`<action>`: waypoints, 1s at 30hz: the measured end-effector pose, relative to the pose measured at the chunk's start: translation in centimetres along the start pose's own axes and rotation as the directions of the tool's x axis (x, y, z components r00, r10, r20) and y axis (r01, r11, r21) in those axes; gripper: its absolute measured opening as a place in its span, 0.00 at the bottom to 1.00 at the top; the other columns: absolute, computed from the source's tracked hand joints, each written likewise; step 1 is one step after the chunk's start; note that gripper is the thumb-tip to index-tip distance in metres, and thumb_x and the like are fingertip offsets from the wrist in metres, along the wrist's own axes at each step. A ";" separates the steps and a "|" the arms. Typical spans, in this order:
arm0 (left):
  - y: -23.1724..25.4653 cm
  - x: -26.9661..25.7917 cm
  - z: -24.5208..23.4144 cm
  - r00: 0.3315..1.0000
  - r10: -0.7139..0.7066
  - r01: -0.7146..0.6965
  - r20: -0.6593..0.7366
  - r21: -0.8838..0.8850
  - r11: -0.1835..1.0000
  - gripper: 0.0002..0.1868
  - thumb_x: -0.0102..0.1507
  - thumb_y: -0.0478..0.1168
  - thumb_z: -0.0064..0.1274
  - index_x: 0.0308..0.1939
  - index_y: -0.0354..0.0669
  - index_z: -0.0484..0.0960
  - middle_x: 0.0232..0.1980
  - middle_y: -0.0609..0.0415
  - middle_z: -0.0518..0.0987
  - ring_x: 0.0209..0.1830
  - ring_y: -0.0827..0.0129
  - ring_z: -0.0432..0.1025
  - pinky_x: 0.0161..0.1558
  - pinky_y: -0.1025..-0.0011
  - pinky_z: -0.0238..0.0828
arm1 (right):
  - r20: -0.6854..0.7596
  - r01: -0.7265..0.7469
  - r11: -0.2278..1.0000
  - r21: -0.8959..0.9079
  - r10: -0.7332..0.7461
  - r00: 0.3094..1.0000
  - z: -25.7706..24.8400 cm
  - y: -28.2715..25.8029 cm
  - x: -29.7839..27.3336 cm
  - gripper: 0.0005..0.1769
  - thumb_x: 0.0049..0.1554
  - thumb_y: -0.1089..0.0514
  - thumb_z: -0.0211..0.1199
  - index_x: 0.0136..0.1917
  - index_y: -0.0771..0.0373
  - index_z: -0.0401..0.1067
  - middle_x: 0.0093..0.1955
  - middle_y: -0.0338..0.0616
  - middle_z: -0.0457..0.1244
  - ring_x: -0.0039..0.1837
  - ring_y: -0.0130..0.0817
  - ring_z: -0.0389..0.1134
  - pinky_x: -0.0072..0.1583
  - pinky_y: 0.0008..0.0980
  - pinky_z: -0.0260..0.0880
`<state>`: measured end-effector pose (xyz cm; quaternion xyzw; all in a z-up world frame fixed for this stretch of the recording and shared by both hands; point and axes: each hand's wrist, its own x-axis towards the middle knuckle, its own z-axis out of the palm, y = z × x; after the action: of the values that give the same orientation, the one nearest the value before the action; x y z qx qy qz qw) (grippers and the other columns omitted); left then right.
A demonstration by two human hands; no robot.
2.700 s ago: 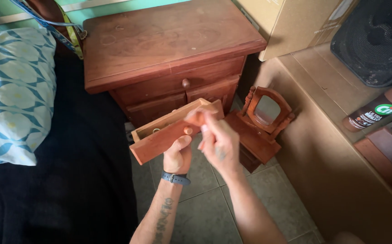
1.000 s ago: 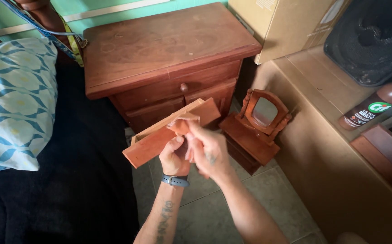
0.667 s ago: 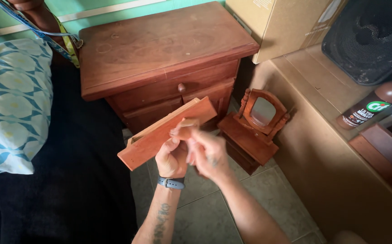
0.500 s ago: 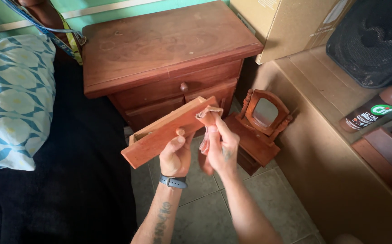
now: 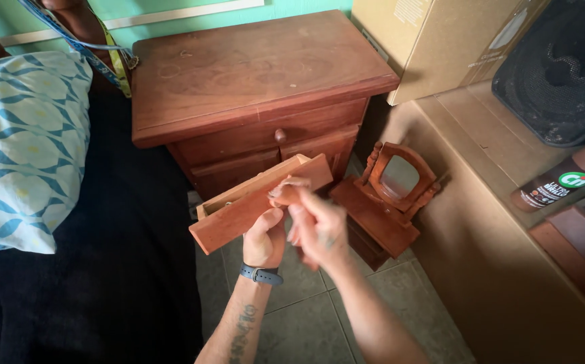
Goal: Cleaning a wooden jewelry box and its miniature vanity set using a cloth.
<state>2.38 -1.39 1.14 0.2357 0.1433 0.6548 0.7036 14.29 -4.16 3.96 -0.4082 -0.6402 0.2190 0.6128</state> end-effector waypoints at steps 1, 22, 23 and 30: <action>-0.2 0.1 -0.1 1.000 -0.001 0.001 0.000 0.004 1.000 0.23 0.53 0.27 0.49 0.54 0.35 0.75 0.51 0.54 0.81 0.55 0.65 0.74 0.64 0.61 0.65 | -0.003 -0.001 1.000 0.003 0.001 1.000 -0.7 0.0 0.7 0.16 0.66 0.57 0.55 0.66 0.60 0.72 0.33 0.33 0.68 0.29 0.17 0.68 0.30 0.21 0.71; -3.4 0.9 -5.7 0.949 0.009 0.050 0.316 -0.179 0.982 0.09 0.69 0.29 0.50 0.52 0.26 0.75 0.42 0.43 0.78 0.38 0.59 0.70 0.45 0.61 0.65 | -0.027 -0.114 0.958 0.263 0.125 0.992 0.4 -1.9 -0.1 0.17 0.66 0.61 0.49 0.66 0.64 0.69 0.42 0.36 0.69 0.29 0.21 0.64 0.31 0.24 0.66; -2.2 0.7 -3.4 0.980 0.052 -0.026 0.192 -0.136 0.990 0.15 0.61 0.28 0.50 0.53 0.30 0.76 0.43 0.47 0.77 0.43 0.62 0.71 0.56 0.59 0.66 | -0.086 -0.116 0.967 0.226 0.139 0.987 -0.2 -1.3 0.2 0.16 0.68 0.60 0.48 0.64 0.65 0.71 0.36 0.35 0.65 0.30 0.21 0.63 0.32 0.23 0.65; -0.2 -0.4 0.3 0.979 -0.129 0.151 0.160 -0.137 0.979 0.23 0.52 0.36 0.47 0.49 0.31 0.79 0.47 0.46 0.82 0.46 0.59 0.73 0.54 0.61 0.63 | -0.013 0.070 0.997 0.045 -0.070 0.997 0.9 -0.9 -2.5 0.17 0.69 0.58 0.52 0.67 0.66 0.71 0.33 0.36 0.64 0.32 0.21 0.63 0.34 0.23 0.64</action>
<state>2.66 -1.88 1.27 0.2205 0.0568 0.5928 0.7725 13.02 -6.48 3.04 -0.3729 -0.6454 0.2095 0.6328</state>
